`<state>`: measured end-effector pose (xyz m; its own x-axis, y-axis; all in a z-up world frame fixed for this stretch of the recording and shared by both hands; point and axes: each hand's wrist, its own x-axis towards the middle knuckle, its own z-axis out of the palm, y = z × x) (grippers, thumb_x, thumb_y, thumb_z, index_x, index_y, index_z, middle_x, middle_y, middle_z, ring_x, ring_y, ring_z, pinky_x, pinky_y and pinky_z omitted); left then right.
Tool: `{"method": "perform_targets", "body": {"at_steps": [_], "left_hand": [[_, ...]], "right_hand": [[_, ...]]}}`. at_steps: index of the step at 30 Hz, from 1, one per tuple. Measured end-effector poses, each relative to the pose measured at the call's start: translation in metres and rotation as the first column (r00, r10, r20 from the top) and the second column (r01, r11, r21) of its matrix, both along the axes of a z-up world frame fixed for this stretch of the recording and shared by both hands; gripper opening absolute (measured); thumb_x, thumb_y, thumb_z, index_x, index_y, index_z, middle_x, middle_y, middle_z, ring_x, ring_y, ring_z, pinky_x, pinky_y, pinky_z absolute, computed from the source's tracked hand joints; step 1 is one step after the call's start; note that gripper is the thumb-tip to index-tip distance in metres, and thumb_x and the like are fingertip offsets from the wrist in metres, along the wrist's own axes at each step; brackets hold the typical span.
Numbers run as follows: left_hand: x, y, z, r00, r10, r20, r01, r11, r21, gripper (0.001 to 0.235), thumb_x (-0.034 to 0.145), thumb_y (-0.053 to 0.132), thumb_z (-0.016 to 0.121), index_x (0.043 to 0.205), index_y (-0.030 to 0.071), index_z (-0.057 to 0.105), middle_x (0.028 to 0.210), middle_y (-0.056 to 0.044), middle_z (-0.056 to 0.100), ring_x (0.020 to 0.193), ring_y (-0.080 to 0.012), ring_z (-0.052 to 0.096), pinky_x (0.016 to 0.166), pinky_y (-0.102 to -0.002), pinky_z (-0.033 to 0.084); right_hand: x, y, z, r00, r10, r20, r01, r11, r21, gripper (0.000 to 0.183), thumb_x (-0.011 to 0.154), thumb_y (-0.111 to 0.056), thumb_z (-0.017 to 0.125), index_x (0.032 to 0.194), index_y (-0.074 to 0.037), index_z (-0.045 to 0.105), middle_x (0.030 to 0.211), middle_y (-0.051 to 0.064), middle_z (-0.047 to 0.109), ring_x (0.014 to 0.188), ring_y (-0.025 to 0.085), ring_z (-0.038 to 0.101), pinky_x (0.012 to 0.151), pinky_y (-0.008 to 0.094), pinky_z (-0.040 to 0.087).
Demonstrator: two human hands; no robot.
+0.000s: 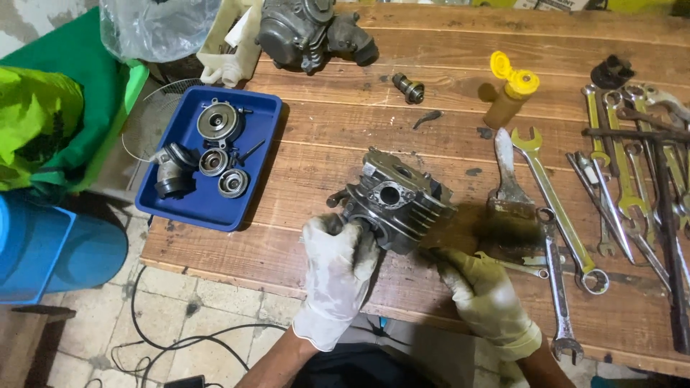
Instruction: Cleaning and inspecting a motorcycle engine block using a small tool on a workbench.
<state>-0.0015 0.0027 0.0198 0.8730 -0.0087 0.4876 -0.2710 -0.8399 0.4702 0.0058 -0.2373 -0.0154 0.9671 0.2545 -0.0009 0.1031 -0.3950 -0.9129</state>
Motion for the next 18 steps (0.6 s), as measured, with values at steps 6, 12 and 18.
{"method": "perform_targets", "body": {"at_steps": [6, 12, 18], "left_hand": [[0.014, -0.021, 0.014, 0.979, -0.127, 0.163, 0.182, 0.899, -0.397, 0.028, 0.097, 0.02, 0.052, 0.112, -0.003, 0.056, 0.136, -0.029, 0.051, 0.117, -0.0395, 0.06, 0.097, -0.048, 0.05], [0.02, -0.013, -0.008, 0.976, -0.169, 0.135, 0.208, 0.91, -0.359, 0.031, 0.11, 0.018, 0.039, 0.126, -0.006, 0.05, 0.153, -0.035, 0.036, 0.148, -0.0483, 0.038, 0.128, -0.057, 0.032], [0.033, 0.011, -0.029, 0.947, -0.298, 0.122, 0.322, 0.889, -0.327, 0.035, 0.108, 0.019, 0.046, 0.133, -0.005, 0.052, 0.156, -0.033, 0.04, 0.151, -0.0482, 0.036, 0.129, -0.058, 0.032]], "right_hand": [[-0.012, -0.022, -0.017, 0.984, -0.037, -0.175, 0.062, 0.988, 0.139, 0.038, 0.09, -0.004, 0.063, 0.126, -0.004, 0.074, 0.123, 0.01, 0.081, 0.114, 0.022, 0.077, 0.103, 0.032, 0.061], [-0.036, -0.029, -0.023, 0.967, -0.021, -0.253, 0.023, 1.0, 0.004, 0.031, 0.091, -0.013, 0.066, 0.117, -0.013, 0.082, 0.062, -0.001, 0.076, 0.04, 0.008, 0.045, 0.035, 0.026, 0.04], [-0.048, -0.007, -0.013, 0.924, 0.048, -0.38, 0.029, 0.98, 0.195, 0.037, 0.095, -0.008, 0.06, 0.13, -0.009, 0.074, 0.069, -0.002, 0.054, 0.058, 0.011, 0.047, 0.054, 0.026, 0.047]]}}
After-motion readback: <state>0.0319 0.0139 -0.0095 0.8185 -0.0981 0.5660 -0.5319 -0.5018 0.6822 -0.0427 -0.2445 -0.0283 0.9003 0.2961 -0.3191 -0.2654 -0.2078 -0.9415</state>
